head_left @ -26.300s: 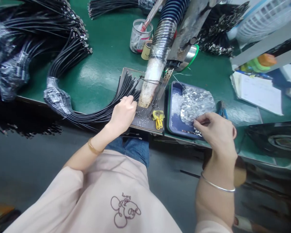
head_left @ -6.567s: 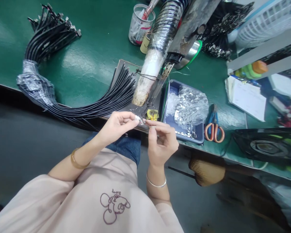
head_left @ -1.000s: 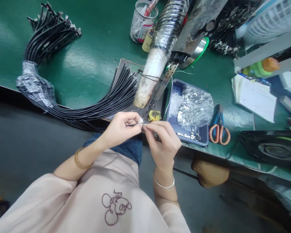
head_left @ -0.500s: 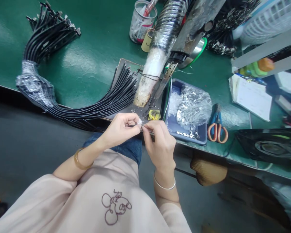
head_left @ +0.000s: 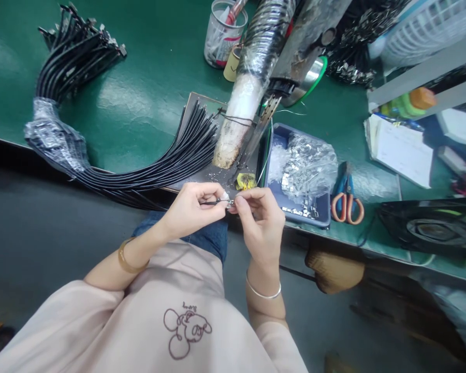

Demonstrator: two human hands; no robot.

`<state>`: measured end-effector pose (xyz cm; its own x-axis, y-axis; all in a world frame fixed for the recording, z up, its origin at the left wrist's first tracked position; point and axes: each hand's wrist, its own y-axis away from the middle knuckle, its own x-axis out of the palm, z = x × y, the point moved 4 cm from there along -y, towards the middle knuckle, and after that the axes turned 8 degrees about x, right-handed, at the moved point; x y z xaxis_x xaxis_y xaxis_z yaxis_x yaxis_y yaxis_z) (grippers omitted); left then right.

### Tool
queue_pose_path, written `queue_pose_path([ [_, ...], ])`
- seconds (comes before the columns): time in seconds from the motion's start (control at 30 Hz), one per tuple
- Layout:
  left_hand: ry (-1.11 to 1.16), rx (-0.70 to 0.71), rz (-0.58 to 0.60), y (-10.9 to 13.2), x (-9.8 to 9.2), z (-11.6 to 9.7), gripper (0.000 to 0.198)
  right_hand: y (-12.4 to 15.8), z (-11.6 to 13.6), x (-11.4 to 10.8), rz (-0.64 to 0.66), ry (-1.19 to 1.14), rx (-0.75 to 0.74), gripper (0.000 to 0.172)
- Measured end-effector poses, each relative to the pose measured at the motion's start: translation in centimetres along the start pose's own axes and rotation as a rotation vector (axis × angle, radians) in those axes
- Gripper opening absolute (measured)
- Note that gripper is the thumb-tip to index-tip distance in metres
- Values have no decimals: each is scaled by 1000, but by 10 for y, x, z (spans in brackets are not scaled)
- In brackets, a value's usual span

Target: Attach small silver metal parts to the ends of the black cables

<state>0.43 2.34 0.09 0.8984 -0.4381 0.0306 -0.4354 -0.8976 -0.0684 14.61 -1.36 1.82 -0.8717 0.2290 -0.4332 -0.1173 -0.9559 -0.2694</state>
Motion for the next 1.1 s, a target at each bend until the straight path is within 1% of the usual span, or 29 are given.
queue_pose_path([
  [0.07,-12,15,-15,0,0,1,9,0,-1,0,-10,3,-9,11],
  [0.2,-18,35,-21,-1,1,2,7,2,0,-1,-51,108,-56,10],
  [0.3,-31,30,-36,-1,2,2,7,3,1,-2,-96,191,-91,10],
  [0.4,-44,21,-46,-1,3,3,7,5,0,-2,-153,217,-91,8],
  [0.5,-28,16,-78,-3,2,4,8,9,-1,-6,-291,149,-102,6],
  [0.57,5,12,-118,-5,0,4,10,12,-3,-9,-368,51,-122,16],
  [0.6,25,8,-136,-7,0,4,10,14,-5,-10,-382,11,-126,21],
  [0.63,44,3,-149,-8,-1,4,11,14,-6,-10,-384,-9,-128,23],
  [0.7,74,-8,-166,-11,-2,5,12,14,-8,-9,-381,51,-148,23],
  [0.77,89,-21,-180,-14,-3,5,12,13,-6,-6,-364,187,-227,18],
  [0.83,104,-30,-193,-15,-3,6,13,12,-2,-2,-331,311,-330,19],
  [0.9,116,-36,-200,-16,-2,6,13,10,1,2,-300,364,-386,19],
  [1.1,117,-36,-227,-20,-1,5,14,5,1,4,-294,332,-347,17],
])
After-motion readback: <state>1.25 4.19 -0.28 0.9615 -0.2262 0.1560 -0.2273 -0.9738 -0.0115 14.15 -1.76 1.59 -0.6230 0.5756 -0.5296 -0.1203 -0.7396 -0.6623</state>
